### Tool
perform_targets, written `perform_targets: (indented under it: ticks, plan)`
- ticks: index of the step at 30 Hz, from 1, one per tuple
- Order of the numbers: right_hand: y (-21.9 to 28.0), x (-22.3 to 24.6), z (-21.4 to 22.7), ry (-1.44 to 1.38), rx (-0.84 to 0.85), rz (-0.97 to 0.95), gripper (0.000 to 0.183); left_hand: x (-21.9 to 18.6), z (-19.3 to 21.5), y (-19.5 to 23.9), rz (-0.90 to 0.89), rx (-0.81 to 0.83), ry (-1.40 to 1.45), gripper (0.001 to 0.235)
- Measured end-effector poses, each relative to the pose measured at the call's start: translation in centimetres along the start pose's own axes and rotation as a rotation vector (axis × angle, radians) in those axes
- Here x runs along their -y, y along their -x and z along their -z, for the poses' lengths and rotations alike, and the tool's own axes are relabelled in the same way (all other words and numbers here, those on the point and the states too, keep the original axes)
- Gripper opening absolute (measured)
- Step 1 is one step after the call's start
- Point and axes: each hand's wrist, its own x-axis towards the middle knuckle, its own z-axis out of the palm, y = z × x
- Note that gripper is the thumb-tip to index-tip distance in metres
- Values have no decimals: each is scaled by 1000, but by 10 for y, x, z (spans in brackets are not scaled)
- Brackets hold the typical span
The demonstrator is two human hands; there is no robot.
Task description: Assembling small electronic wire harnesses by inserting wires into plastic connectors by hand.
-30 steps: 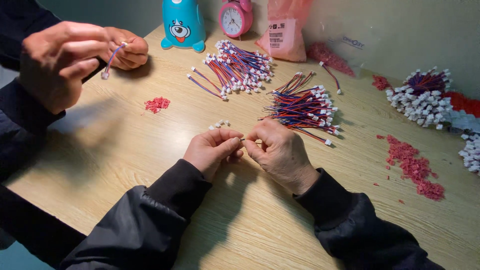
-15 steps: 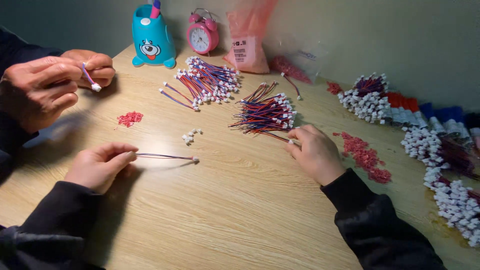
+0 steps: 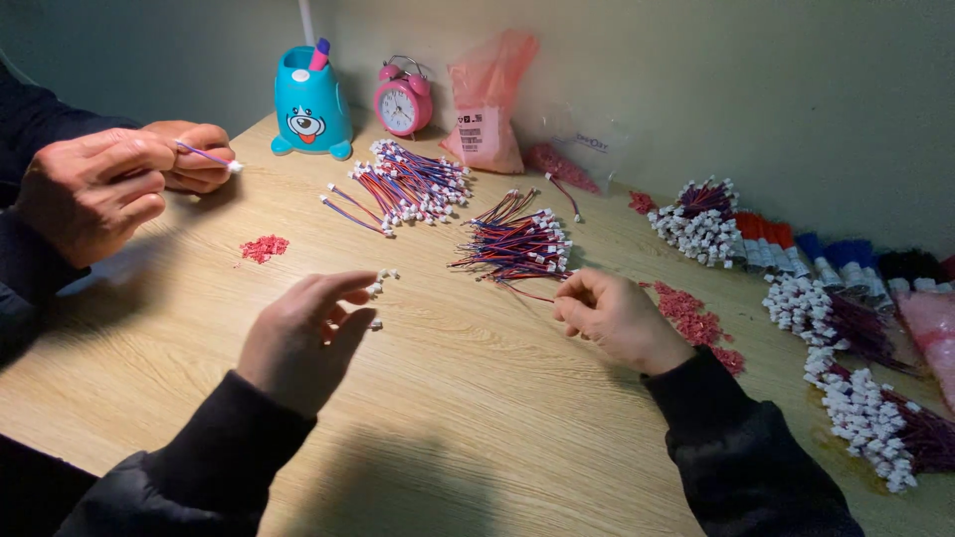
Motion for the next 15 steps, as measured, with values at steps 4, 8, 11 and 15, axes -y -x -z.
perform_targets:
  ticks: [4, 8, 11, 15]
  plan:
    - [26, 31, 3, -215, -4, -41, 18, -42, -33, -7, -104, 62, 97, 42]
    - [39, 52, -6, -235, 70, 64, 19, -57, -76, -13, -119, 253, 218, 36]
    - [44, 66, -10, -207, 113, 114, 17, -43, -111, -10, 82, 465, 439, 33]
    - [47, 72, -13, -184, 162, 135, 18, -44, -112, -9, 351, 544, 652, 20]
